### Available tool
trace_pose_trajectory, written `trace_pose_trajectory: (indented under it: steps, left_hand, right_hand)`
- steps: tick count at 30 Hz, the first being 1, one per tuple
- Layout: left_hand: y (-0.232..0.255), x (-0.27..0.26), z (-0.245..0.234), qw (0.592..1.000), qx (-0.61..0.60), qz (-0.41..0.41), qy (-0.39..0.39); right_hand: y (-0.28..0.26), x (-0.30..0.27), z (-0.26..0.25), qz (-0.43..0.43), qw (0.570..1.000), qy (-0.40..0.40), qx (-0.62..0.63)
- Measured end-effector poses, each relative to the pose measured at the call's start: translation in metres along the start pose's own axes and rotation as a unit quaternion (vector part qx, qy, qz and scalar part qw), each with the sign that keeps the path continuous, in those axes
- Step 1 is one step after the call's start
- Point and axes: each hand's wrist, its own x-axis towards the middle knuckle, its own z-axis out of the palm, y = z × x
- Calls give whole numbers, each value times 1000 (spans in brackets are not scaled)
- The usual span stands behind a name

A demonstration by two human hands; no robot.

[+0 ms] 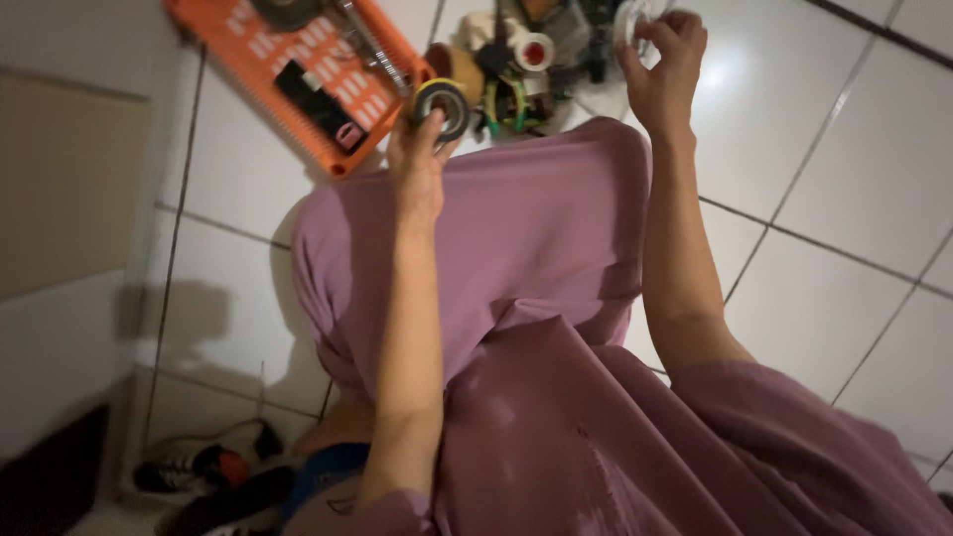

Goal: The person sits on a tiled floor and organizes various tools and hardware items into an orange plastic basket. They handle pliers, tape rolls, and small parts, placing them into the basket and a plastic bag before moving the basket into a cabinet.

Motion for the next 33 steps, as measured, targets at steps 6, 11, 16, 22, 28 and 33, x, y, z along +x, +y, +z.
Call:
trace_pose_trajectory:
  steps: [6, 11, 16, 22, 28, 33]
  left_hand:
    - [8, 6, -20, 999, 22, 43, -16]
    - [11, 9, -61, 993, -12, 109, -36]
    - [15, 23, -94, 992, -9, 124, -13]
    - [37, 61, -128, 997, -10, 80, -15]
    - [46, 90, -166, 977, -156, 110, 95]
    - [50, 91, -179, 945, -99, 126, 286]
  right_hand:
    - [-155, 3, 45, -250, 938, -205, 127]
    - [-226, 4, 82, -227, 909, -318, 146]
    - [-260, 7, 117, -269, 891, -342, 131]
    - [-286, 42, 189, -261, 898, -318, 155]
    - [-286, 88, 289, -327, 890, -296, 118]
    - [-285, 123, 397, -365, 881, -278, 114]
